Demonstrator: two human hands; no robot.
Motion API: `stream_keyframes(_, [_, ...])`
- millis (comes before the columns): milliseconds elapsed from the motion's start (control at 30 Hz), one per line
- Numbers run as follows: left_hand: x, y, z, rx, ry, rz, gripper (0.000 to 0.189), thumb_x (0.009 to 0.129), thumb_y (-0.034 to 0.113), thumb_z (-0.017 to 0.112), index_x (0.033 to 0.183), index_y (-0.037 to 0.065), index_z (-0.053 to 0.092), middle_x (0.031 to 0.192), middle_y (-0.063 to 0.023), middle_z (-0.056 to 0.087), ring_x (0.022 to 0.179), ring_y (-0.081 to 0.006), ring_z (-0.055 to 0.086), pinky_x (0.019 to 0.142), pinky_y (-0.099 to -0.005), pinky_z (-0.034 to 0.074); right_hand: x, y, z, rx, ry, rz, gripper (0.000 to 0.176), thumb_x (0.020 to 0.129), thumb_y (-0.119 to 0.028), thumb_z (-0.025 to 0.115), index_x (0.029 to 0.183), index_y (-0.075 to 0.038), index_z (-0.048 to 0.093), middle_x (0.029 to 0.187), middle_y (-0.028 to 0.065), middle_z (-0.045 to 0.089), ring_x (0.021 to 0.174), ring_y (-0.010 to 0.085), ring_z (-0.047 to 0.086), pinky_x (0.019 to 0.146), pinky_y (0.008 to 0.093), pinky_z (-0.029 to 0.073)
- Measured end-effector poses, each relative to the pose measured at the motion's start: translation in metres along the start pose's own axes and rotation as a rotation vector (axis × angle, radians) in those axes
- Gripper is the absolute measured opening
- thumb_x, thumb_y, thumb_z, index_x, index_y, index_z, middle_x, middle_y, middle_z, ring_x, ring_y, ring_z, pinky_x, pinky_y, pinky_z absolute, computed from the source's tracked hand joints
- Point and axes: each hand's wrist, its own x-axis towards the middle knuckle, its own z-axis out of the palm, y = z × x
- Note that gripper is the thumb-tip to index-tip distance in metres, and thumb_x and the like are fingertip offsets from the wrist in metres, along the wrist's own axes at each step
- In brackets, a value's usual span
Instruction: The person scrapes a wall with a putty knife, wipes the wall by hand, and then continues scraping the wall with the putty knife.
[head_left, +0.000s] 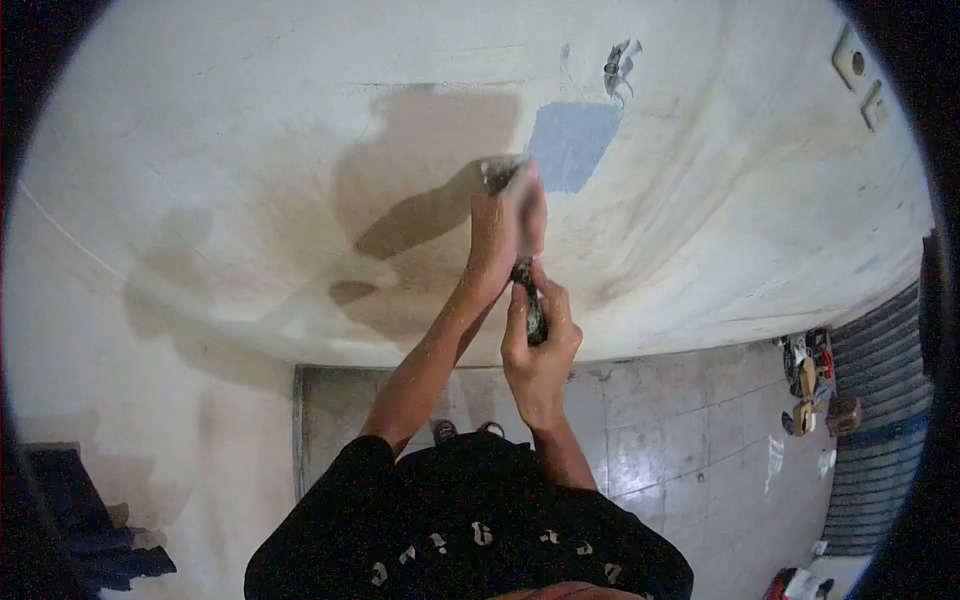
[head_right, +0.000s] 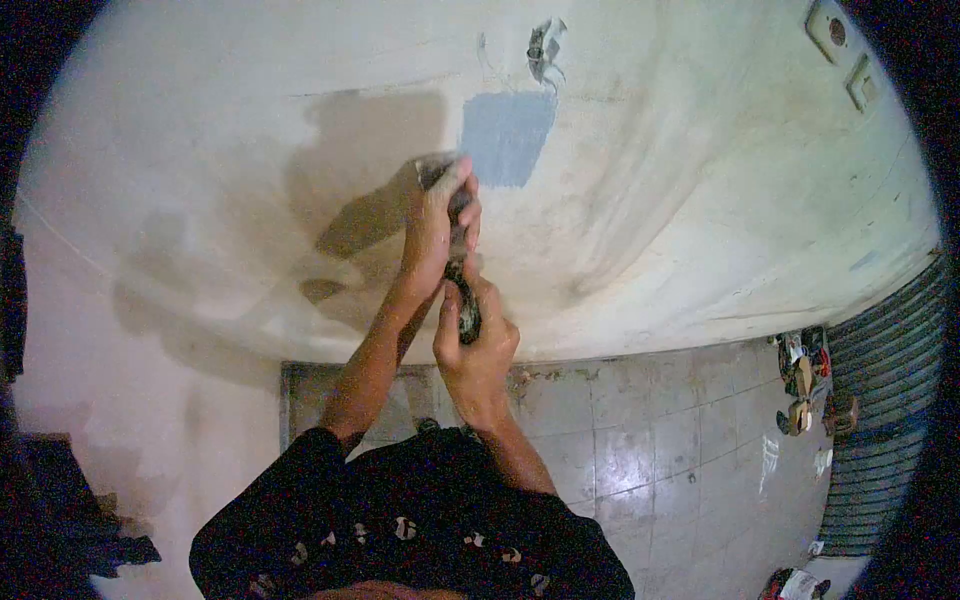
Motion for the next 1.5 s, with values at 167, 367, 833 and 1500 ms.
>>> stream_keyframes(167, [0.000, 0.001, 0.002, -0.005, 0.001, -0.009, 0.031, 0.091, 0.031, 0.058, 0.071, 0.008, 0.052, 0.048, -0.0001, 0.042, 0.033, -0.0127, 0.043, 0.032, -0.0262, 0.034, 0.002, -0.009, -0.003, 0.048, 0.006, 0.076, 0.028, 0.089, -0.001, 0.059, 0.117, 0.004, 0.058, 0.093, 0.0198, 0.068, 0.080, 0.0158, 0.065, 0.066, 0.0269, 0.050])
stream_keyframes(367, [0.004, 0.010, 0.007, 0.006, -0.020, 0.018, 0.031, 0.089, 0.032, 0.060, 0.072, 0.008, 0.053, 0.048, -0.0002, 0.042, 0.033, -0.0128, 0.043, 0.032, -0.0264, 0.035, 0.013, -0.023, -0.003, 0.033, -0.027, 0.199, 0.028, 0.089, -0.001, 0.060, 0.117, 0.003, 0.059, 0.090, 0.0214, 0.069, 0.078, 0.0170, 0.069, 0.064, 0.0291, 0.052])
stream_keyframes(833, [0.001, 0.000, -0.001, -0.013, -0.055, -0.063, 0.030, 0.091, 0.031, 0.057, 0.073, 0.008, 0.052, 0.049, 0.0002, 0.042, 0.033, -0.0133, 0.044, 0.032, -0.0263, 0.035, 0.003, -0.017, 0.000, 0.026, 0.026, 0.084, 0.026, 0.093, -0.005, 0.058, 0.116, 0.007, 0.057, 0.085, 0.0138, 0.067, 0.070, 0.0068, 0.055, 0.059, 0.0212, 0.044])
stream_keyframes(1500, [0.008, 0.026, 0.017, -0.020, -0.082, 0.063, 0.029, 0.091, 0.030, 0.057, 0.073, 0.008, 0.052, 0.049, 0.0006, 0.042, 0.032, -0.0129, 0.042, 0.031, -0.0263, 0.032, 0.021, -0.034, 0.000, -0.023, 0.043, 0.070, 0.026, 0.090, -0.005, 0.060, 0.115, 0.002, 0.059, 0.087, 0.0206, 0.069, 0.068, 0.0168, 0.069, 0.057, 0.0295, 0.052])
